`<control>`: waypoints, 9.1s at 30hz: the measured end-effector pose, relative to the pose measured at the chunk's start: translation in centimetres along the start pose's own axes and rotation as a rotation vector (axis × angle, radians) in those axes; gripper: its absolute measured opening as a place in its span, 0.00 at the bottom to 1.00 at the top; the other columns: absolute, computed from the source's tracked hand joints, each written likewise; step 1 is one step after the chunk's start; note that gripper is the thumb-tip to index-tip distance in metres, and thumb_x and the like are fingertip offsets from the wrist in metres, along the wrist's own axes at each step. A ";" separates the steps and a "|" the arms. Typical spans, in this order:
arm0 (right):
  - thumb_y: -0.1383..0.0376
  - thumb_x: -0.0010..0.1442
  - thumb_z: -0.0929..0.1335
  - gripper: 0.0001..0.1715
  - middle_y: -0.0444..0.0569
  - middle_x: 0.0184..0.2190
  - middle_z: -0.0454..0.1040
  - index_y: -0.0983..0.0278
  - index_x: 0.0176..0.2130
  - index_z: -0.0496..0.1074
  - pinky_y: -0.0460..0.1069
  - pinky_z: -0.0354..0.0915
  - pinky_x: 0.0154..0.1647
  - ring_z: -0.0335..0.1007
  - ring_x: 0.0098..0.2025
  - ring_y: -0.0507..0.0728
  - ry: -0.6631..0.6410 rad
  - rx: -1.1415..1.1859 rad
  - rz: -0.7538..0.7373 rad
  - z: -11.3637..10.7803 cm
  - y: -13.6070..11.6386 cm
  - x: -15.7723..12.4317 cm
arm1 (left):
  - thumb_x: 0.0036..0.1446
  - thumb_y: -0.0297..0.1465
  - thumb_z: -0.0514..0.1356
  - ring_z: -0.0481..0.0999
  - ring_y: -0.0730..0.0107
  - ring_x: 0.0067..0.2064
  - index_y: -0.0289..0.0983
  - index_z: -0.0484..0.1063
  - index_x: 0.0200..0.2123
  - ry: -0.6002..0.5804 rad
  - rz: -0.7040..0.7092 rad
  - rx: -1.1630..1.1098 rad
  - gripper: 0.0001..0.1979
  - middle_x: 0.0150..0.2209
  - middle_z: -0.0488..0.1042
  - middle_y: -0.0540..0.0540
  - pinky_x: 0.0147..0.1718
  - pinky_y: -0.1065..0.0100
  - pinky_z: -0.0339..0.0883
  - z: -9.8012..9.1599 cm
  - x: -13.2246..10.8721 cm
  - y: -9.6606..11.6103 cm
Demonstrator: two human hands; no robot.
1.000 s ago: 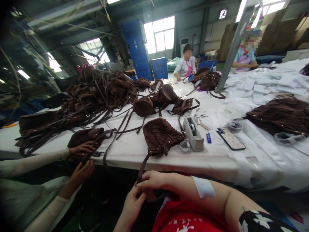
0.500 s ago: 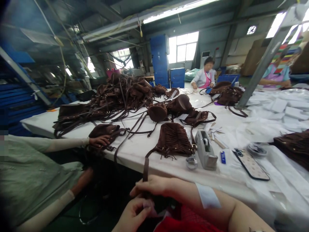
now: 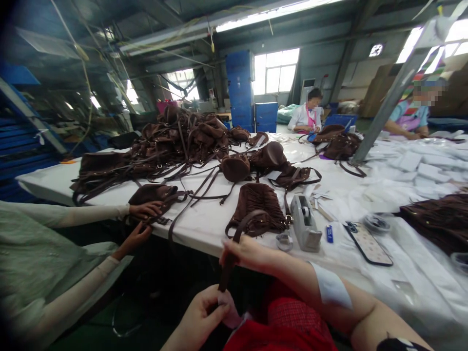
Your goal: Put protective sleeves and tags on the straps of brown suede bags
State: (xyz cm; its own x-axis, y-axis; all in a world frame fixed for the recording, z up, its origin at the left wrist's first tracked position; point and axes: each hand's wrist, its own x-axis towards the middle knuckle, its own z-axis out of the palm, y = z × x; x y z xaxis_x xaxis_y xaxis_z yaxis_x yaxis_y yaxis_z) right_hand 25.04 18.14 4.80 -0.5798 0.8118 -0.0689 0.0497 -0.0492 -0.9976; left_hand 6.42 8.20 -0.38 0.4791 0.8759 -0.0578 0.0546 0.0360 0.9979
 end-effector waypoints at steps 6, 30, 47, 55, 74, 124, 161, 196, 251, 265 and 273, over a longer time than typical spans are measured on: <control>0.48 0.49 0.71 0.22 0.45 0.23 0.72 0.64 0.30 0.74 0.43 0.55 0.21 0.58 0.21 0.48 0.532 0.272 -0.119 -1.9 -0.6 0.7 | 0.57 0.39 0.60 0.68 0.71 0.30 0.35 0.73 0.24 0.110 0.005 0.071 0.15 0.26 0.68 0.49 0.31 0.71 0.63 0.5 0.6 0.1; 0.45 0.63 0.60 0.28 0.46 0.20 0.72 0.66 0.32 0.71 0.45 0.63 0.22 0.67 0.21 0.51 0.378 -0.206 -0.199 -1.5 -2.1 -3.4 | 0.54 0.32 0.61 0.74 0.61 0.46 0.38 0.78 0.28 0.188 -0.025 0.265 0.07 0.43 0.74 0.42 0.49 0.63 0.65 -1.1 0.0 0.3; 0.47 0.65 0.58 0.28 0.49 0.23 0.73 0.65 0.31 0.72 0.45 0.64 0.25 0.69 0.24 0.52 0.245 -0.362 -0.158 -1.4 -1.9 -4.8 | 0.57 0.36 0.61 0.75 0.65 0.40 0.36 0.78 0.27 0.137 -0.007 0.198 0.12 0.39 0.77 0.43 0.44 0.67 0.67 -1.2 -0.2 0.7; 0.55 0.63 0.63 0.18 0.49 0.34 0.78 0.63 0.35 0.77 0.49 0.65 0.40 0.72 0.36 0.56 -0.020 -0.496 -0.125 1.4 -0.4 -4.0 | 0.60 0.45 0.54 0.69 0.72 0.28 0.33 0.75 0.30 0.165 -0.100 0.017 0.21 0.26 0.73 0.47 0.28 0.72 0.63 0.0 0.8 -0.3; 0.46 0.54 0.69 0.27 0.53 0.39 0.78 0.66 0.40 0.77 0.54 0.64 0.51 0.73 0.44 0.60 0.146 0.216 0.103 0.5 0.4 -1.2 | 0.61 0.45 0.52 0.74 0.67 0.31 0.35 0.78 0.36 0.318 0.004 0.200 0.21 0.29 0.77 0.46 0.31 0.71 0.66 0.2 1.8 -1.0; 0.45 0.57 0.66 0.28 0.48 0.26 0.76 0.68 0.30 0.72 0.42 0.57 0.18 0.65 0.18 0.46 0.134 -0.107 0.369 0.5 9.8 0.2 | 0.61 0.47 0.49 0.73 0.64 0.32 0.35 0.79 0.36 0.334 -0.170 0.365 0.25 0.28 0.77 0.46 0.31 0.70 0.62 -0.4 1.2 -4.4; 0.50 0.49 0.73 0.24 0.46 0.31 0.75 0.65 0.39 0.77 0.47 0.63 0.43 0.71 0.36 0.54 -0.388 -0.062 0.315 3.6 10.1 -0.7 | 0.57 0.51 0.53 0.76 0.62 0.35 0.34 0.76 0.35 0.480 -0.105 0.171 0.25 0.32 0.79 0.44 0.35 0.67 0.68 -2.7 4.0 -3.1; 0.43 0.54 0.67 0.32 0.52 0.26 0.75 0.70 0.27 0.74 0.48 0.65 0.32 0.70 0.27 0.53 0.044 0.498 0.323 5.8 10.8 0.4 | 0.60 0.48 0.52 0.72 0.69 0.23 0.34 0.74 0.32 0.072 -0.254 0.050 0.23 0.25 0.77 0.45 0.24 0.70 0.64 0.7 -0.3 -5.8; 0.60 0.65 0.61 0.18 0.55 0.32 0.78 0.72 0.41 0.71 0.47 0.64 0.31 0.74 0.29 0.54 0.034 0.739 0.415 5.2 10.3 3.8 | 0.61 0.38 0.57 0.74 0.61 0.46 0.37 0.69 0.50 0.541 -0.280 0.255 0.17 0.50 0.71 0.43 0.44 0.56 0.72 -8.9 -0.1 -2.3; 0.53 0.67 0.59 0.22 0.52 0.26 0.77 0.70 0.37 0.68 0.47 0.66 0.31 0.73 0.26 0.53 0.179 0.724 0.453 5.8 10.3 5.8 | 0.51 0.58 0.54 0.80 0.46 0.41 0.47 0.77 0.43 0.609 -0.143 0.491 0.27 0.20 0.77 0.43 0.30 0.55 0.77 -22.3 6.1 6.9; 0.48 0.55 0.69 0.25 0.45 0.25 0.74 0.69 0.32 0.73 0.43 0.63 0.31 0.69 0.26 0.49 -0.229 0.639 0.429 6.8 12.8 2.3 | 0.46 0.56 0.60 0.81 0.48 0.33 0.45 0.79 0.38 0.599 -0.197 0.430 0.25 0.21 0.78 0.44 0.28 0.55 0.75 -13.4 3.8 2.7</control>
State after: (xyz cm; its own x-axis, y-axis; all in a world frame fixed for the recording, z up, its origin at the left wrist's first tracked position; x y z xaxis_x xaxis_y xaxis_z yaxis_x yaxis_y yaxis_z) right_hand 18.82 15.38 -8.20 -0.7717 0.5105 -0.3792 -0.1290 -0.7095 -0.6927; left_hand -3.34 18.11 2.46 -0.1257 0.9884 -0.0847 0.4851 0.1357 0.8638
